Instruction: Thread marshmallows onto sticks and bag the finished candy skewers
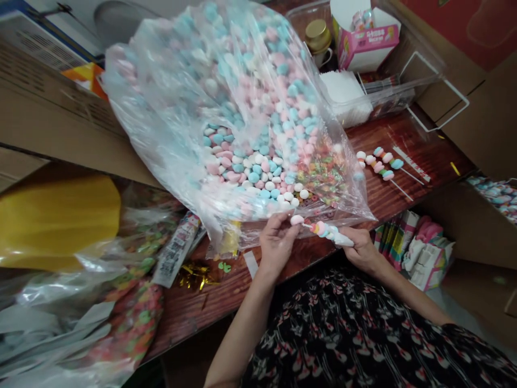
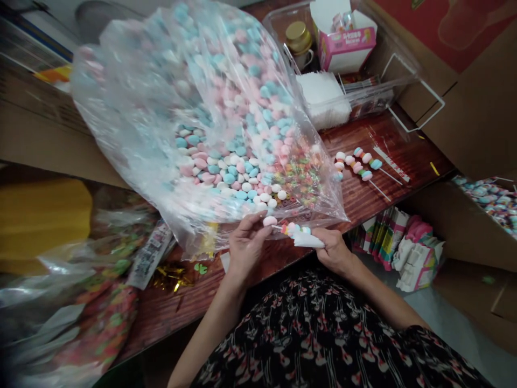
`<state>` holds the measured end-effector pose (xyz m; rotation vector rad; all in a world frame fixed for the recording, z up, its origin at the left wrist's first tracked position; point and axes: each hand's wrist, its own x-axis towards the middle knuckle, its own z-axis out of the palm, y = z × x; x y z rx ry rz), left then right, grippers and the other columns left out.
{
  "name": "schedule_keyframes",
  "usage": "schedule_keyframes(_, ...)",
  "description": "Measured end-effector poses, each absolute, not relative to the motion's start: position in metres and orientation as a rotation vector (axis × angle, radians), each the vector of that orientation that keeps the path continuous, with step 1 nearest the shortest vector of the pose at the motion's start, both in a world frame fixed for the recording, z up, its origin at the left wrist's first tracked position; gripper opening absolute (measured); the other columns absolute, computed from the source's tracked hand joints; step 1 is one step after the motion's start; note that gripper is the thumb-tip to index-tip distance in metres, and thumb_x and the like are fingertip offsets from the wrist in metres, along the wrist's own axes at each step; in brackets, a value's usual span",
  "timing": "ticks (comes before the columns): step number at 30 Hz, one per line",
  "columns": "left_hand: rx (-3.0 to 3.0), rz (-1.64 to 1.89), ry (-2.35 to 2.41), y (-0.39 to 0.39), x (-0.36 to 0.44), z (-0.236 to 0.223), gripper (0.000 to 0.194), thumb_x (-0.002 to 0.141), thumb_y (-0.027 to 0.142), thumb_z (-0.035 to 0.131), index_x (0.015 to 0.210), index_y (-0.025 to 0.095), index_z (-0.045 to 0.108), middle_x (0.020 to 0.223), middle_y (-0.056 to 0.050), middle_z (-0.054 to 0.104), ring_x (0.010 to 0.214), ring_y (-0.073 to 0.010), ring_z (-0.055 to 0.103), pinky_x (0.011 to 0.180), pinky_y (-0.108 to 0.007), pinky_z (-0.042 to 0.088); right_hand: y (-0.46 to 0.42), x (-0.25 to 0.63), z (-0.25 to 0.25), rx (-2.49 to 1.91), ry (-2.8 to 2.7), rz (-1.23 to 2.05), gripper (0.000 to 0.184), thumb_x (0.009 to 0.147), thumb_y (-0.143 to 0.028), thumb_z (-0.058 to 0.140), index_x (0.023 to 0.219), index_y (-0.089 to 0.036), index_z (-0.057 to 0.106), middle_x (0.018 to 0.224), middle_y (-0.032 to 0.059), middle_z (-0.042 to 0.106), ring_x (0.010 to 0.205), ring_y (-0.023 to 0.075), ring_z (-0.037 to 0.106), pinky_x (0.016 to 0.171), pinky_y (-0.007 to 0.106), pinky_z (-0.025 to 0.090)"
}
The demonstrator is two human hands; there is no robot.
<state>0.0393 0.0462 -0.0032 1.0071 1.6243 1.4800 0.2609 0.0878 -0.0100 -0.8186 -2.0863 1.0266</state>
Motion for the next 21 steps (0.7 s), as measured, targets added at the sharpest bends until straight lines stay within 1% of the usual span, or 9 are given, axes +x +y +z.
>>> schedule_keyframes(3,0.749,1.543,1.448,0.046,0.041,0.006,0.028,0.066,0.022,0.083,0.093,0.020,0.076,0.093,-0.002,0.065,0.084,-0.0119,0.062,0.074,-0.023,0.052,0.087,0.260,-0.012,-0.860,-2.111,1.013,0.021,0.074,-0.001,0.042,0.071,-0.019,0.053,0.063,-0.0015,0.053,0.056,0.0111,0.049,0.056,0.022,0.036)
schedule_keyframes(6,0.601,1.590,1.370,0.047,0.043,0.011,0.029,0.061,0.020,0.085,0.089,0.021,0.077,0.100,-0.003,0.067,0.087,-0.0132,0.063,0.076,-0.025,0.054,0.087,0.259,-0.015,-0.918,-2.126,1.020,0.021,0.073,-0.001,0.042,0.071,-0.020,0.053,0.063,-0.0017,0.053,0.057,0.0115,0.049,0.057,0.022,0.035)
schedule_keyframes(8,0.579,1.617,1.360,0.047,0.045,0.012,0.029,0.060,0.019,0.087,0.087,0.021,0.078,0.103,-0.004,0.067,0.092,-0.0146,0.063,0.079,-0.026,0.055,0.087,0.260,-0.016,-0.909,-2.136,1.019,0.023,0.071,-0.001,0.041,0.073,-0.020,0.054,0.065,-0.0012,0.055,0.058,0.0119,0.051,0.058,0.022,0.037)
schedule_keyframes(11,0.607,1.663,1.357,0.048,0.046,0.010,0.027,0.061,0.018,0.087,0.087,0.022,0.078,0.102,-0.003,0.068,0.097,-0.0149,0.063,0.086,-0.027,0.054,0.086,0.260,-0.017,-0.865,-2.143,0.984,0.027,0.068,0.001,0.040,0.076,-0.020,0.056,0.068,-0.0001,0.059,0.060,0.0126,0.054,0.059,0.022,0.038)
schedule_keyframes(14,0.694,1.696,1.386,0.048,0.047,0.005,0.027,0.064,0.019,0.086,0.089,0.024,0.079,0.101,-0.002,0.068,0.099,-0.0139,0.063,0.089,-0.026,0.053,0.085,0.260,-0.017,-0.884,-2.166,0.948,0.026,0.068,0.000,0.040,0.075,-0.019,0.056,0.067,0.0001,0.058,0.059,0.0128,0.053,0.059,0.023,0.038)
schedule_keyframes(17,0.801,1.697,1.451,0.046,0.046,0.000,0.028,0.067,0.021,0.085,0.093,0.026,0.078,0.101,-0.002,0.068,0.099,-0.0136,0.063,0.089,-0.026,0.052,0.084,0.259,-0.015,-0.977,-2.184,0.959,0.023,0.070,-0.001,0.042,0.074,-0.020,0.055,0.065,-0.0002,0.057,0.058,0.0128,0.052,0.059,0.023,0.037)
schedule_keyframes(21,0.866,1.704,1.529,0.044,0.047,-0.006,0.027,0.071,0.024,0.083,0.097,0.026,0.077,0.103,-0.002,0.068,0.099,-0.0153,0.064,0.087,-0.027,0.055,0.083,0.258,-0.013,-1.039,-2.171,0.976,0.018,0.074,-0.004,0.044,0.072,-0.020,0.053,0.062,-0.0018,0.053,0.055,0.0117,0.047,0.056,0.023,0.034)
